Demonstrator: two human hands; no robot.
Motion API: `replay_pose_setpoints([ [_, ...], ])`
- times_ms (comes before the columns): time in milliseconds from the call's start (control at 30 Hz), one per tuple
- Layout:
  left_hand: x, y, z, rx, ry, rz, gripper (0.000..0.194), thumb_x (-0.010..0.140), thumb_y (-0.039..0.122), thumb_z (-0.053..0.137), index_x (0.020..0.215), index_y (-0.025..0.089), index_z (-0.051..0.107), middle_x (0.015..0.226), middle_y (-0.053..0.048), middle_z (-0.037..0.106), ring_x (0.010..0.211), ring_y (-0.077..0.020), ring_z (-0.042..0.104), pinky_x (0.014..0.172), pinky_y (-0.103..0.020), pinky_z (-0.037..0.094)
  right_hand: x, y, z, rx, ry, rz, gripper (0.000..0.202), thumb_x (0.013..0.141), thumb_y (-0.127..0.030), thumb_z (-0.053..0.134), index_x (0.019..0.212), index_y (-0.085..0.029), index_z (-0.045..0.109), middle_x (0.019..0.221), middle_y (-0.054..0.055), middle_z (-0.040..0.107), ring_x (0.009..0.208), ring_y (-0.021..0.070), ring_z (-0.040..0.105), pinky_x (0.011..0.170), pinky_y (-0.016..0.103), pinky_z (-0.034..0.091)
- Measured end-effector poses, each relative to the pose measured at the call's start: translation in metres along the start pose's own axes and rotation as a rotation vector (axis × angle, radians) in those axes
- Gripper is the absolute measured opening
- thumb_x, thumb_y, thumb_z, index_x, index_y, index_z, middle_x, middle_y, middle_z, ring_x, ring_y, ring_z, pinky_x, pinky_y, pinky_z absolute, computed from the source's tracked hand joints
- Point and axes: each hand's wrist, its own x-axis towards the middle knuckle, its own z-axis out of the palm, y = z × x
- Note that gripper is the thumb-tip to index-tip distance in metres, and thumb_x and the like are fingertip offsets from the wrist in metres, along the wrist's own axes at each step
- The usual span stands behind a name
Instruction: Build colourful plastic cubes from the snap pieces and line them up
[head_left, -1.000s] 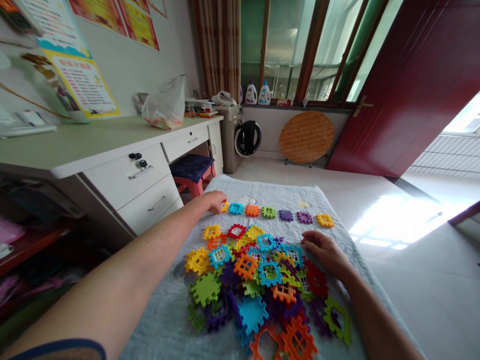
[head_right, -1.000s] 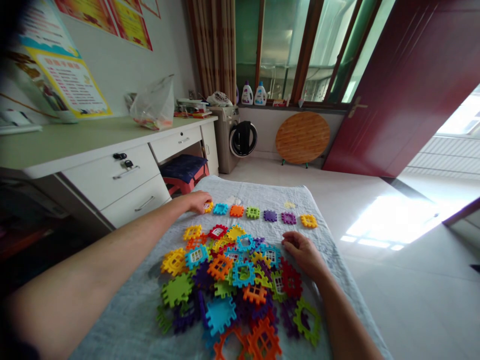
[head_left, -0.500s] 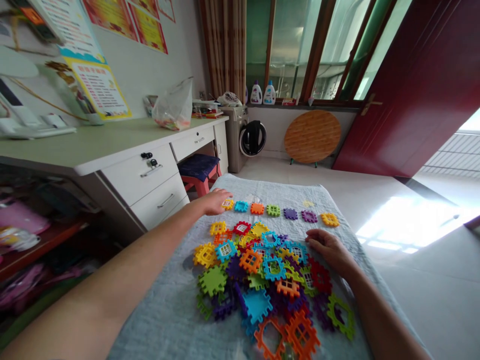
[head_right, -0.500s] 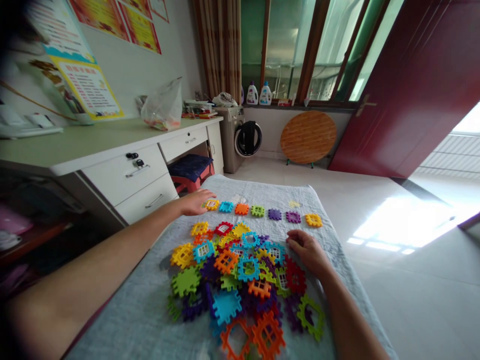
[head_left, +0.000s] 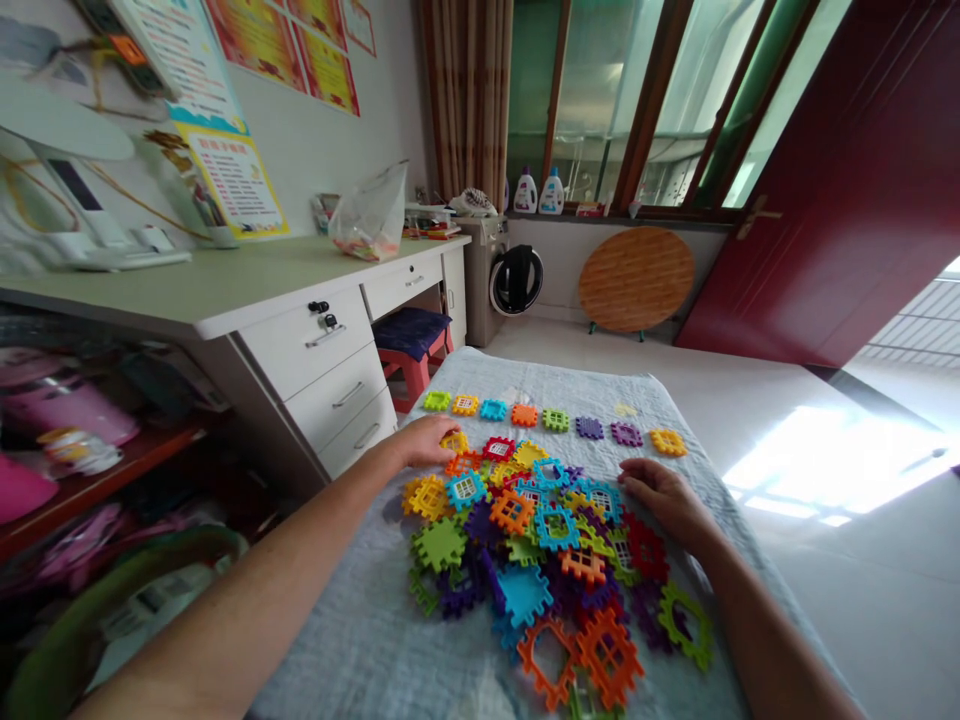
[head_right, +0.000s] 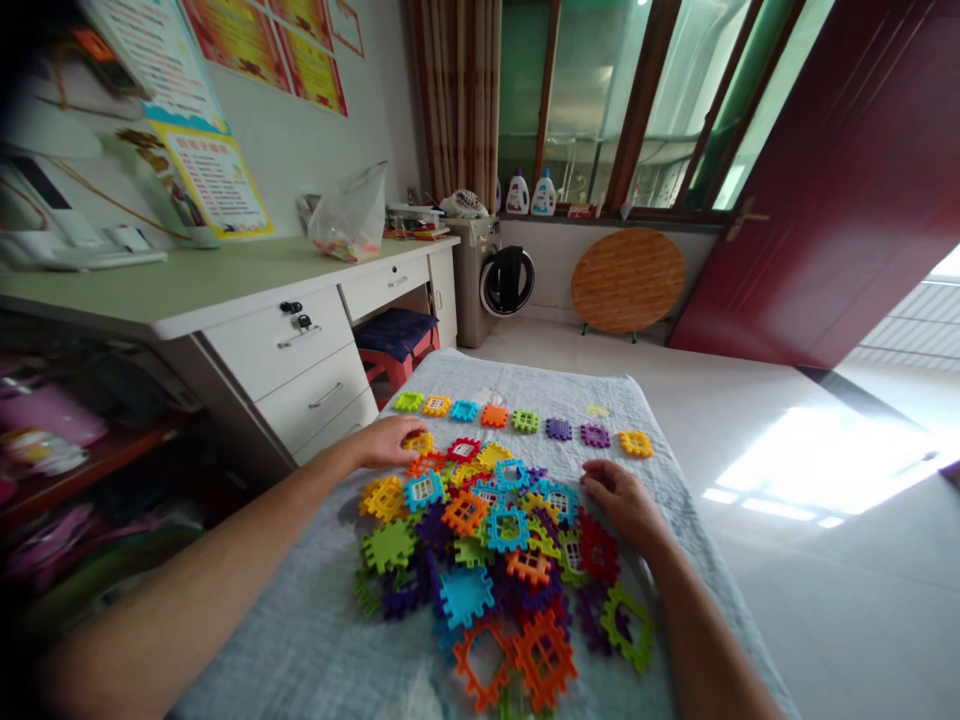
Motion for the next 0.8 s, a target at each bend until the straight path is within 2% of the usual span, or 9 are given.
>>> replay_pose_setpoints([
  [167,0.001,-0.001,0.013,-0.081,0.094,0.010,0.042,0.063,0.031,0.064,0.104,0.019,0.061,0.102,-0.005,0.063,0.092,-0.0219,0.058,0.079,-0.026,0.044,0.002,0.004,-0.001,0.002,-0.007,0.015,0.040,0.072,-0.048,0.064,0.101,-0.020,0.061,0.092,0.006,0.070,0.086,0.0220,0.064,0.078,0.035,0.051],
  [333,0.000,-0.004,0.028,-0.160,0.232,-0.046,0.050,0.063,0.032,0.065,0.110,0.017,0.058,0.102,-0.007,0.062,0.089,-0.0205,0.060,0.079,-0.026,0.046,0.002,0.005,-0.002,-0.001,-0.016,0.015,0.041,0.073,-0.049,0.064,0.102,-0.020,0.061,0.092,0.006,0.070,0.087,0.0227,0.064,0.079,0.036,0.051],
  [433,-0.007,0.001,0.025,-0.194,0.308,-0.059,0.052,0.063,0.031,0.065,0.113,0.018,0.057,0.104,-0.007,0.061,0.091,-0.0199,0.059,0.083,-0.027,0.046,0.002,0.004,-0.002,0.005,-0.008,0.014,0.041,0.072,-0.049,0.065,0.101,-0.020,0.062,0.091,0.006,0.070,0.085,0.0230,0.064,0.077,0.036,0.051],
  [533,-0.022,0.008,0.009,-0.222,0.347,-0.060,0.054,0.065,0.031,0.066,0.116,0.018,0.056,0.108,-0.007,0.059,0.093,-0.0197,0.058,0.087,-0.027,0.046,0.001,0.002,-0.002,-0.010,0.006,0.010,0.041,0.072,-0.048,0.065,0.101,-0.020,0.062,0.092,0.007,0.070,0.085,0.0229,0.064,0.077,0.036,0.052],
  [667,-0.045,0.014,-0.007,-0.236,0.302,-0.067,0.058,0.066,0.037,0.065,0.119,0.016,0.056,0.110,-0.009,0.057,0.094,-0.0216,0.058,0.087,-0.030,0.047,0.000,0.001,-0.002,-0.027,0.006,0.000,0.041,0.072,-0.047,0.065,0.101,-0.019,0.062,0.093,0.007,0.070,0.086,0.0230,0.065,0.078,0.035,0.052],
  [800,-0.060,0.015,-0.001,-0.204,0.143,-0.057,0.060,0.066,0.039,0.065,0.120,0.016,0.056,0.116,-0.010,0.055,0.101,-0.0249,0.058,0.092,-0.033,0.044,0.000,0.001,-0.001,-0.039,-0.006,0.004,0.038,0.074,-0.045,0.063,0.102,-0.020,0.061,0.093,0.007,0.070,0.086,0.0223,0.064,0.077,0.034,0.051],
])
